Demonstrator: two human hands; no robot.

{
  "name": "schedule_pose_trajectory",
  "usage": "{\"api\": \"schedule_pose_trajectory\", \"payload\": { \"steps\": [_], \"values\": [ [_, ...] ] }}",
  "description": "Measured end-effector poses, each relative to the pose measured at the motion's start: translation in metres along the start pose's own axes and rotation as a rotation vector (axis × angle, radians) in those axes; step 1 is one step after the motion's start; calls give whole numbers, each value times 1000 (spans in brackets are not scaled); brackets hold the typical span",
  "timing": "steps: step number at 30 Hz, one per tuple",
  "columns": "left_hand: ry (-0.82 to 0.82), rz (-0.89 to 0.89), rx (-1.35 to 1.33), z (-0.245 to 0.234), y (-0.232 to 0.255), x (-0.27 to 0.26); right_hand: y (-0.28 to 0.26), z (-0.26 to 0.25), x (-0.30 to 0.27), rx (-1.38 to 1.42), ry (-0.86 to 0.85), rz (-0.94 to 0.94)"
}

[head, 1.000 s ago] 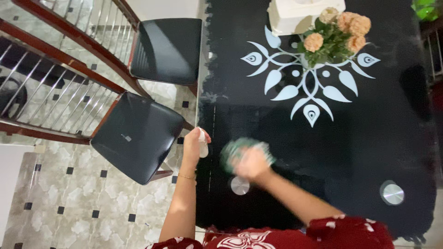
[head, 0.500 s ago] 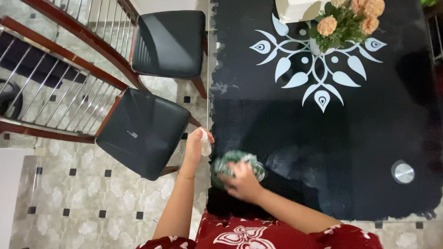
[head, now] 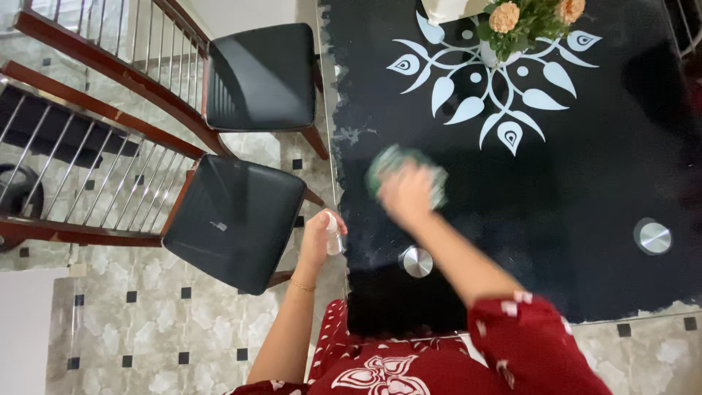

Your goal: The person cleans a black glass dining table using a spray bottle and a green cloth. They spray the surface and wipe it down, moving a flower vase and a tissue box aside to clean underneath them, then returning the items to their original positions.

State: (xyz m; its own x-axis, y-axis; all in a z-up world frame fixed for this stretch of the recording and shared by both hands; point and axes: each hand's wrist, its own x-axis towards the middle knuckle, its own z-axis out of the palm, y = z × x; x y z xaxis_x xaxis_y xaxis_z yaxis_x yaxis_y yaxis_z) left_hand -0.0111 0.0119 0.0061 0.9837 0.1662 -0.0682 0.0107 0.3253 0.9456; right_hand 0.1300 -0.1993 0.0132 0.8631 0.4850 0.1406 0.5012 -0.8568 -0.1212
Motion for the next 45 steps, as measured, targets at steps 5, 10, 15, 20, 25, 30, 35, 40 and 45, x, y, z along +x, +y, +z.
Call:
{"api": "schedule_pose_trajectory", "payload": {
  "steps": [5, 10, 15, 20, 25, 30, 35, 40, 45],
  "values": [
    [-6, 16, 32, -16, 7, -3, -70, -37, -137, 551, 4, -640],
    [-43, 1, 94, -18, -3, 3, -13, -18, -28, -110, -353, -330],
    [-47, -41, 128, -11, -2, -17, 49, 3, 92, 178, 314, 96],
    [-26, -55, 79, -24, -1, -25, -44, 11, 11, 113, 268, -175],
    [-27, -15, 80, -40, -5, -13, -78, -35, -123, 460, -38, -655],
    [-35, -146, 46, -22, -12, 3, 12, -16, -39, -92, -246, -225],
    [-91, -109, 189, 6, 0, -11, 91, -26, -10, -25, 491, 175],
    [-101, -116, 139, 17, 4, -6, -51, -27, -116, -138, 134, -87],
    [-193, -102, 135, 22, 7, 5, -75, -33, -202, 360, -374, -385]
  ]
}}
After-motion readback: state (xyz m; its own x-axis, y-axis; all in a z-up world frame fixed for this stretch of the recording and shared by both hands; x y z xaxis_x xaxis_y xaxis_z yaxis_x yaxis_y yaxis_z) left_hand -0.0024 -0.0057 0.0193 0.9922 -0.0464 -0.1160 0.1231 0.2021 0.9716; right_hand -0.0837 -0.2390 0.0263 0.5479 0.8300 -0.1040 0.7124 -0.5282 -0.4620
